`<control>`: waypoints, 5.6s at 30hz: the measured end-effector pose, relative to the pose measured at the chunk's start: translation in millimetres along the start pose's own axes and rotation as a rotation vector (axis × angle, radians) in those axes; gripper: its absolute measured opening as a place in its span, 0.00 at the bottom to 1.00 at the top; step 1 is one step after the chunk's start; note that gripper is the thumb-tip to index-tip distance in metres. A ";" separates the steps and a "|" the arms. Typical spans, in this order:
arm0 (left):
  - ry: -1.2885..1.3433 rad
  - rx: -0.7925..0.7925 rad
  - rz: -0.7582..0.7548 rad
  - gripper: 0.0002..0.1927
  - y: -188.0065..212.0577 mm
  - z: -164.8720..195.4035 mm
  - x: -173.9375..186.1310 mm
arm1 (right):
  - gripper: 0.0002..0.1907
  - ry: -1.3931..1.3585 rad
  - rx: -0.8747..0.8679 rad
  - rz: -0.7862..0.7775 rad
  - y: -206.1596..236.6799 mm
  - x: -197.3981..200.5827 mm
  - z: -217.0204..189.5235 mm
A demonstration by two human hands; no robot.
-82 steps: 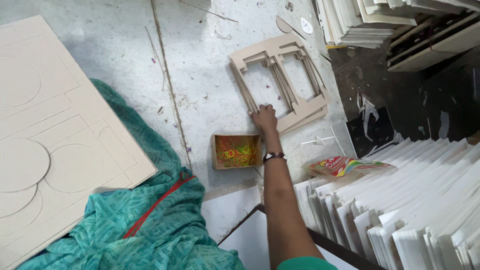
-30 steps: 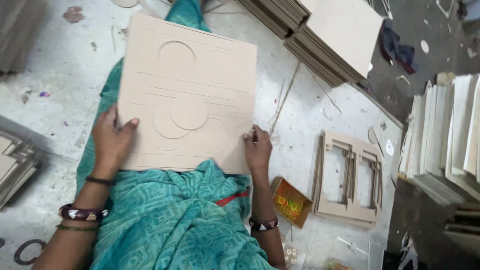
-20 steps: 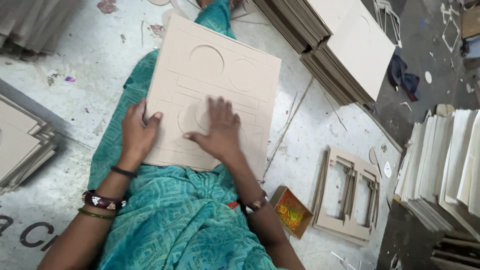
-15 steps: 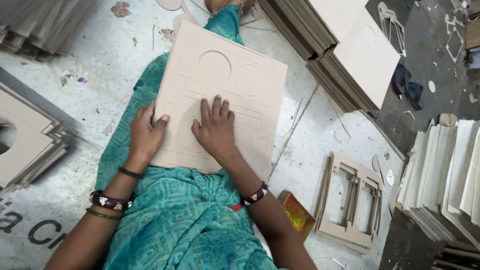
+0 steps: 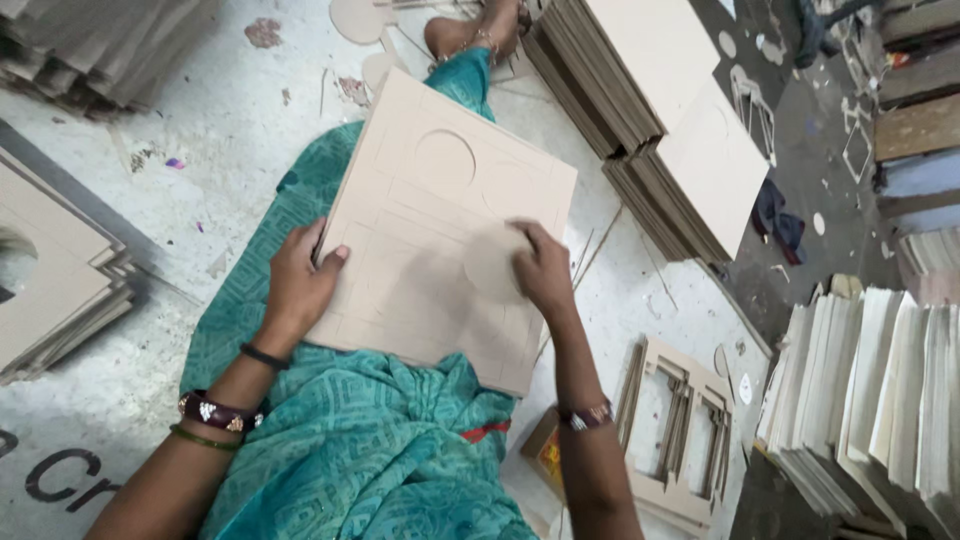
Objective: The person sits on the floor and sorts die-cut cardboard sheets, picking up individual cutout pieces, aligning them into stacks, and matching shaped pieces such as frames and circular cutouts. They place completed stacks aside and continue handling more sheets one at a time.
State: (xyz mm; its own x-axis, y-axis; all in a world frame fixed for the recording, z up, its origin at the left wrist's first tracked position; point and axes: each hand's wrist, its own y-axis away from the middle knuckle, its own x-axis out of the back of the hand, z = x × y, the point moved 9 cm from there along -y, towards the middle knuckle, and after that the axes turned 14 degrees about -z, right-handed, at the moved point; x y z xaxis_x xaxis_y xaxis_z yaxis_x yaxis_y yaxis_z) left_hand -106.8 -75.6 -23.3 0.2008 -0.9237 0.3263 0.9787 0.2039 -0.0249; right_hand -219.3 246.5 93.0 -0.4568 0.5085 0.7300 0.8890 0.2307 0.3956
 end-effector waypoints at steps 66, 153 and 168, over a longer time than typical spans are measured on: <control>-0.184 0.001 -0.056 0.32 3.1 -4.3 7.3 | 0.25 -0.328 -0.371 0.405 -26.3 33.3 118.2; -0.818 -1.072 -0.438 0.12 106.7 452.0 -41.2 | 0.14 0.064 0.546 0.699 264.8 154.4 -116.4; -0.762 -1.057 -0.533 0.15 96.9 457.1 -37.3 | 0.22 -0.403 0.952 0.149 176.2 146.0 -117.5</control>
State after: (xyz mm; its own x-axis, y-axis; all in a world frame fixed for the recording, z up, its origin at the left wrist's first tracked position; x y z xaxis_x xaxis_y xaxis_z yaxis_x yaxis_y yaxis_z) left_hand -39.4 126.8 394.1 0.0610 -0.3420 0.9377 0.5673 -0.7611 -0.3145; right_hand -133.2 264.0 334.8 -0.4514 0.7838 0.4264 0.6737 0.6127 -0.4132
